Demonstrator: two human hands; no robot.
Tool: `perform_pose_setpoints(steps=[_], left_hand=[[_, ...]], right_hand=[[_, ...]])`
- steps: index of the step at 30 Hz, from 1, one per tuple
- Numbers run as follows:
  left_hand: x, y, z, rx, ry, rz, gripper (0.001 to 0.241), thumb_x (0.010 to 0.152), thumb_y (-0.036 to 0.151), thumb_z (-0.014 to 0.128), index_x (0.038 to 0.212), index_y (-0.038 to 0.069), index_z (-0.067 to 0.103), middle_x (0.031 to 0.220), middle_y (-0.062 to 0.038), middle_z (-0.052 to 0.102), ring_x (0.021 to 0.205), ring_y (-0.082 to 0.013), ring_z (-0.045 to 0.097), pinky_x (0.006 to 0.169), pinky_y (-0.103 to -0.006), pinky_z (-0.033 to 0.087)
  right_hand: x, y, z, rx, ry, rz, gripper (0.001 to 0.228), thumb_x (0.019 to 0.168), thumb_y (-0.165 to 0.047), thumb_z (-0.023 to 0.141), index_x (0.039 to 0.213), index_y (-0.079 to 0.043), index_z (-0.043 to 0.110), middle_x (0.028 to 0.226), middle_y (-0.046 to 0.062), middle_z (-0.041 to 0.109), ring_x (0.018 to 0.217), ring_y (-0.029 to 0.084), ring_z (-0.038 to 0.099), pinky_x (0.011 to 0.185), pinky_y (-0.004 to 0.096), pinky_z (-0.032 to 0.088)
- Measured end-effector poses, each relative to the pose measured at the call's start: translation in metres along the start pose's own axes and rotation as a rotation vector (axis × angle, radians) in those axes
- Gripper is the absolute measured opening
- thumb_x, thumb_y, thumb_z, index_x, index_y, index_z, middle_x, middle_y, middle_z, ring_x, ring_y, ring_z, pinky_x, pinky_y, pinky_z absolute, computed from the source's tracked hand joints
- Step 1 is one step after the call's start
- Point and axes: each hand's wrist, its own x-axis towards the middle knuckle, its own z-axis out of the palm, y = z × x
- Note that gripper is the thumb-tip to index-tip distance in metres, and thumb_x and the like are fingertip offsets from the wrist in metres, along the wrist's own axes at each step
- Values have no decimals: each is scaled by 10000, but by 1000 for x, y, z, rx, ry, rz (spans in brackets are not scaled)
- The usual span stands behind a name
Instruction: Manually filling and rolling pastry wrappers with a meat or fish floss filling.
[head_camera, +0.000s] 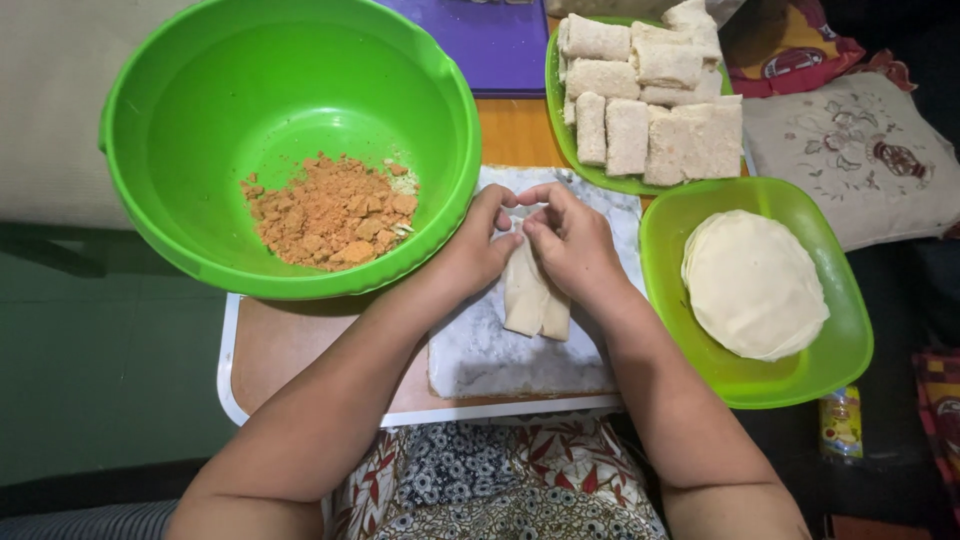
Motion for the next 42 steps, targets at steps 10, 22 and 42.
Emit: perform_pose_setpoints(steps=[10,22,42], left_hand=[[-1,2,3,-25,19,93,430,804,-18,762,1172,51,552,937,-76,575,848,-208,588,757,-347,518],[-12,36,-6,190,42,246,333,834,-61,653,1140,16,549,993,-180,600,949,-349,591,860,-438,486],[-8,32,-11,98,-3,121,232,855,-61,574,1063,5,653,1074,-173,617,956,-303,645,846,-366,539]], right_hand=[[0,6,-7,-32,27,-67,219,944,-17,591,1143,-57,674,932,82,734,872,151,723,800,319,565],[-9,-8,-41,-692,143,-14,155,869,-297,754,933,-158,776,889,93,756,925,321,663,843,476,456],[0,10,-30,-367,83,22,175,841,-208,718,919,-54,691,838,138,733,782,326,722,711,433,554]])
